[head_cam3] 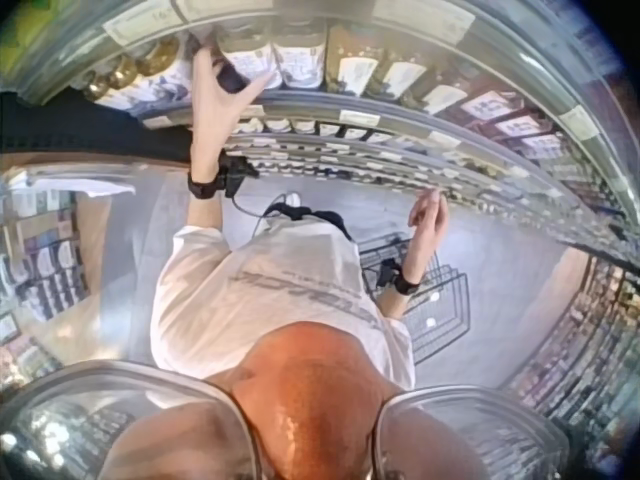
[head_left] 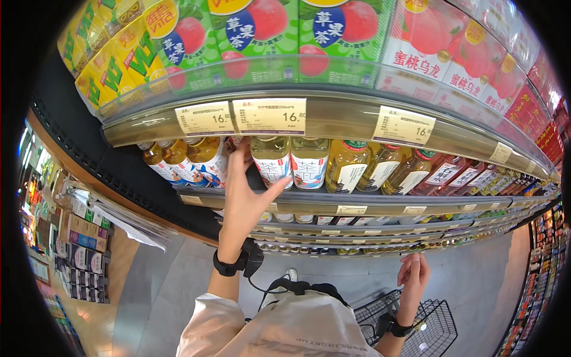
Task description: Wiping a supermarket shelf and organizing bottled tea products.
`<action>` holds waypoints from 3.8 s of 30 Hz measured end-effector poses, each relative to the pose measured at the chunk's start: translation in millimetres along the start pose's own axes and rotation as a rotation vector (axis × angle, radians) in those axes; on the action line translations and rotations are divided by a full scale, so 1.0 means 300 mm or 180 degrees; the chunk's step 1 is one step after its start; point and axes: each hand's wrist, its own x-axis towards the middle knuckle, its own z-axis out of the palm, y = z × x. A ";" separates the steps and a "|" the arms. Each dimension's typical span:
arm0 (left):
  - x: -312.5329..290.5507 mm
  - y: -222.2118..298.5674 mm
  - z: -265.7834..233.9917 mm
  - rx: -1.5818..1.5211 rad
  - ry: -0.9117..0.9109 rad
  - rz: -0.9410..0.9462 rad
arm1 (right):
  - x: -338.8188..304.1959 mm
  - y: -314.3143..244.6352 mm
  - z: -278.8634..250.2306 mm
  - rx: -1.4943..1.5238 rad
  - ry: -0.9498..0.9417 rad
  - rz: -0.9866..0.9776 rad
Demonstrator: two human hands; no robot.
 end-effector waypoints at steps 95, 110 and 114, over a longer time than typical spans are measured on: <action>-0.396 0.267 0.487 -0.0290 -0.2769 0.1817 | -0.012 -0.040 -0.090 -0.1351 0.0339 -0.0570; -0.248 0.170 -0.141 -0.0965 -0.0989 0.0376 | 0.066 -0.052 0.265 0.0229 -0.1133 -0.0232; -0.160 0.210 -0.290 0.0131 -0.0548 0.1226 | 0.069 -0.012 0.244 0.0230 -0.1018 -0.0087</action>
